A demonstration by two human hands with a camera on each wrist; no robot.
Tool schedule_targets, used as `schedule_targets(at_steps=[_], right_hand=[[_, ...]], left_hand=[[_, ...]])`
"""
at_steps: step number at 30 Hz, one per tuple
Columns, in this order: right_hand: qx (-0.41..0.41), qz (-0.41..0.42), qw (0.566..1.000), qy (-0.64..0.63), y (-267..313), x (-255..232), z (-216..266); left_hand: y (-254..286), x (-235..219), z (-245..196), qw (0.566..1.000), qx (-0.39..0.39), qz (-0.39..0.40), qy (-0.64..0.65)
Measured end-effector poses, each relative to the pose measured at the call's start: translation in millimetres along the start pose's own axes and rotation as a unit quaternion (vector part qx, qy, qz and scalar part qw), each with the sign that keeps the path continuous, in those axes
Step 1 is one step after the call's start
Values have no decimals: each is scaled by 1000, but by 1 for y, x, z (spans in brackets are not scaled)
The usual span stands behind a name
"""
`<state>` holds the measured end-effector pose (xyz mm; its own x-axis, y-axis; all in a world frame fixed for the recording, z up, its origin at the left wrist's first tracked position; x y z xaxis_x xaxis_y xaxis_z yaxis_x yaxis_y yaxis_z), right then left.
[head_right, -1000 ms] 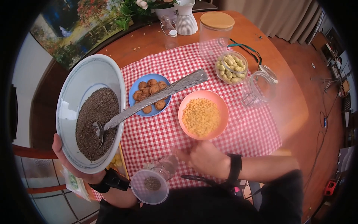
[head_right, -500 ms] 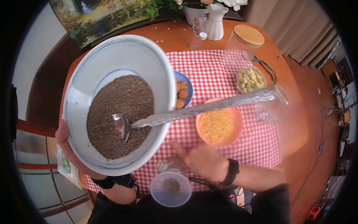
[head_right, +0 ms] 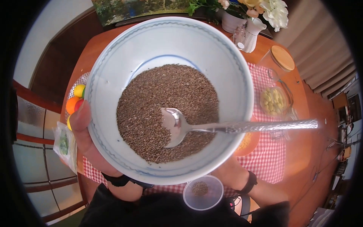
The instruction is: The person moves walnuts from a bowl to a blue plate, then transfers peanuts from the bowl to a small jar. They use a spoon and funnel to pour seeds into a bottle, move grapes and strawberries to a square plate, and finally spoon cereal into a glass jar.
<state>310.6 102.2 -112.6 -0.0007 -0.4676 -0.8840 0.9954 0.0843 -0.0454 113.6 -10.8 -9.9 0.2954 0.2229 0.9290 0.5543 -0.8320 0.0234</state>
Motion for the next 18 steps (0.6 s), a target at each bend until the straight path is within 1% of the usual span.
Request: schedule_targets(at_steps=[2,3,5,6,8,9,10,11,12,13,14,15,16,17,18], right_hand=[[4,-3,1000,-12,7,-5,1],[8,-4,1000,-21,11,-11,3],[14,-12,999,-36,17,-15,3],[16,-19,999,-45,20,-17,3],[19,-37,997,-66,27,-22,3],[20,-49,996,-78,29,-24,4],[20,-64,994,-90,34,-29,6],[26,-83,991,-104,39,-36,9],[24,-111,987,-115,43,-43,14],[25,-110,987,-114,46,-53,26],[140,-182,944,-237,50,-67,39],[250,-248,867,-353,53,-77,50],[186,-311,870,-335,51,-83,61],[118,-334,895,-270,53,-86,64],[85,-336,907,-239,52,-91,70]], left_hand=[[0,1,-1,999,-18,29,18],[0,-1,-1,999,-15,29,21],[1,-5,-2,1000,29,-1,0],[1,-4,-2,1000,30,1,3],[1,2,-3,999,19,39,-15],[1,2,-3,999,20,40,-13],[2,1,-4,998,13,60,0],[2,1,-5,997,6,81,13],[2,0,-6,997,6,81,15],[1,0,-6,996,4,92,17],[1,-1,-5,995,3,97,19],[0,-2,-5,994,2,103,21],[0,-2,-5,992,-2,125,27],[0,-2,-5,990,-5,137,30],[1,-2,-5,988,-8,148,33]])
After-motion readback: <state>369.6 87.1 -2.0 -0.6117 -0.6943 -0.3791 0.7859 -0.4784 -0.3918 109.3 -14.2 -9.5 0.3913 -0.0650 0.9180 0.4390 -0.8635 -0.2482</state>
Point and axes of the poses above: each hand's wrist, its own y-axis away from the middle knuckle, its own x-axis out of the palm, z = x × y, the point moved 1 cm from there along -y, towards the middle knuckle, and after that the axes turned 10 degrees about -x, right-handed, at the moved point
